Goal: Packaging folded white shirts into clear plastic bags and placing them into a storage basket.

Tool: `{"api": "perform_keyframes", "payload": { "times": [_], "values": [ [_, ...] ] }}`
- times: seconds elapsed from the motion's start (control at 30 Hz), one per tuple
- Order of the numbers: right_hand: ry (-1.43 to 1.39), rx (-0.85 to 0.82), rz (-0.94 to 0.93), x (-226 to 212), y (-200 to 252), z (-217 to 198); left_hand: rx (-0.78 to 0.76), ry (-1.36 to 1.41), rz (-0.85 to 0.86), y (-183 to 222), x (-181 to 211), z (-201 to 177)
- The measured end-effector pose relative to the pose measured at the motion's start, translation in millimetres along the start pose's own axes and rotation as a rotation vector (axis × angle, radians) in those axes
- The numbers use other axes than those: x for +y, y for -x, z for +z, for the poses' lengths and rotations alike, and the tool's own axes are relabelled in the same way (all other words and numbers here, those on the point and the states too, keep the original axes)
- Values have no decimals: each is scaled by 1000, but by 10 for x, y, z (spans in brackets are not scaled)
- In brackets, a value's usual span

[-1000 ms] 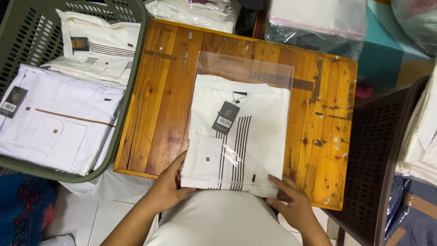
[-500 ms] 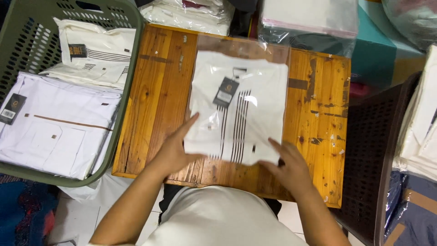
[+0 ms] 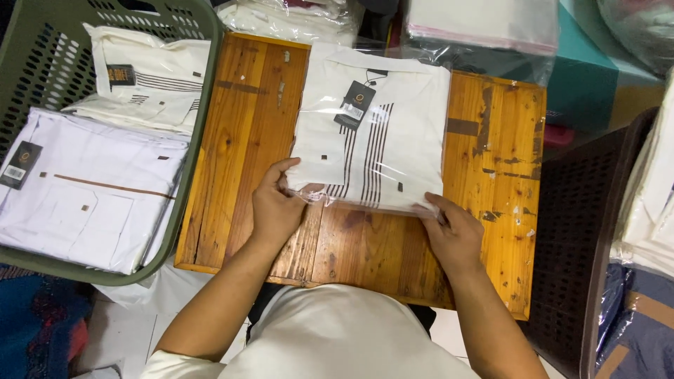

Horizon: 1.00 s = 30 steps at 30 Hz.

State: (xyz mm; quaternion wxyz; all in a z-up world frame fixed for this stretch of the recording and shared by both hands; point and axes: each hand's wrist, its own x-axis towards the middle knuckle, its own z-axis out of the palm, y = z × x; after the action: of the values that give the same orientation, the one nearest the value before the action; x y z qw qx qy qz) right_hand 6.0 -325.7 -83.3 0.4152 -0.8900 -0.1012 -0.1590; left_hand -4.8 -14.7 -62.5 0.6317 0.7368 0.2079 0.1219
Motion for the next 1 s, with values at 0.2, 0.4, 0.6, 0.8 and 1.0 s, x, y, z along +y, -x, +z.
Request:
{"api": "perform_keyframes", "payload": {
  "times": [0.2, 0.4, 0.6, 0.8, 1.0],
  "values": [
    [136, -259, 154, -189, -76, -56, -195, 60, -162, 64, 354, -119],
    [165, -407, 259, -37, -107, -50, -202, 78, -255, 118, 455, -108],
    [-47, -120, 445, -540, -252, 7, -52, 291, -214, 25, 168, -2],
    [-270, -11, 490, -462, -394, 38, -62, 362, -54, -106, 268, 69],
    [-353, 17, 313, -782, -917, -463, -129, 281, 87, -406, 1009, -56]
  ]
}}
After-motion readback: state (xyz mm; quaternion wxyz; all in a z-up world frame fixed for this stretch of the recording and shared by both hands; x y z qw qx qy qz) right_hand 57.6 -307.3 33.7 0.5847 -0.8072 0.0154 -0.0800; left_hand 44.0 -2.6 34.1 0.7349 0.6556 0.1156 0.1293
